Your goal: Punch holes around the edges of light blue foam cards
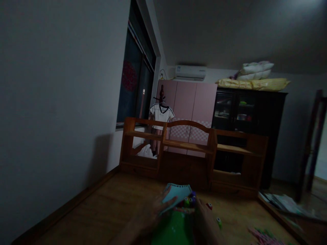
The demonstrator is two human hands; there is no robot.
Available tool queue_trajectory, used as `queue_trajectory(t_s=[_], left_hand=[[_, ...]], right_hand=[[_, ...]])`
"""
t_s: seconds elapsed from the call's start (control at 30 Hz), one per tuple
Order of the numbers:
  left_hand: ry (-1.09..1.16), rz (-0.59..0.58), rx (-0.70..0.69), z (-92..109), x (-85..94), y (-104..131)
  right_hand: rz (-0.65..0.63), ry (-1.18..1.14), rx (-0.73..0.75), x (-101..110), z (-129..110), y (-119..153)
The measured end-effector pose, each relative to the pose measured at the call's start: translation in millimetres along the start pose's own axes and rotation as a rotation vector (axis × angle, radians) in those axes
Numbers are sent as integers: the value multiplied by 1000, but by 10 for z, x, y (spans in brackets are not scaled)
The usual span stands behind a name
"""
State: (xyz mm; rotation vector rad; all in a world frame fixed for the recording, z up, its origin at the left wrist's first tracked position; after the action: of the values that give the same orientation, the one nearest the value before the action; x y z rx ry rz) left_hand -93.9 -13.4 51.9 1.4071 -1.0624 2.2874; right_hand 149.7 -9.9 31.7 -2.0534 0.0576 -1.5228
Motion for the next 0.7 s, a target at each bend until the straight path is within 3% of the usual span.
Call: queue_trajectory(t_s=[0.13,0.27,0.5,0.6,0.7], left_hand=[[-81,-137,-126,210,92,411],[-83,-159,-133,223,180,580],[-40,-237,-66,79,179,586],[8,-256,-66,41,165,612],[22,-278,-29,1,162,637]], right_hand=[[29,-19,40,232,-130,141],[165,-50,164,437,-332,343],[-1,-101,507,435,-625,578],[-80,-249,483,480,-722,624],[-113,-359,351,522,-760,655]])
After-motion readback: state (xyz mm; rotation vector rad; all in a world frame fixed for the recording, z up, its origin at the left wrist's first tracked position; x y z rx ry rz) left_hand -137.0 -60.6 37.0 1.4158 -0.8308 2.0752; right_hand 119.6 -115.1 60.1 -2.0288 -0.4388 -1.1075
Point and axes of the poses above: each hand's wrist, its own y-axis away from the middle knuckle, its own x-axis out of the back of the hand, z = x × y, the point moved 4 cm from there along -y, towards the middle knuckle, and after that the axes turned 12 degrees about x, right-handed, at the moved point
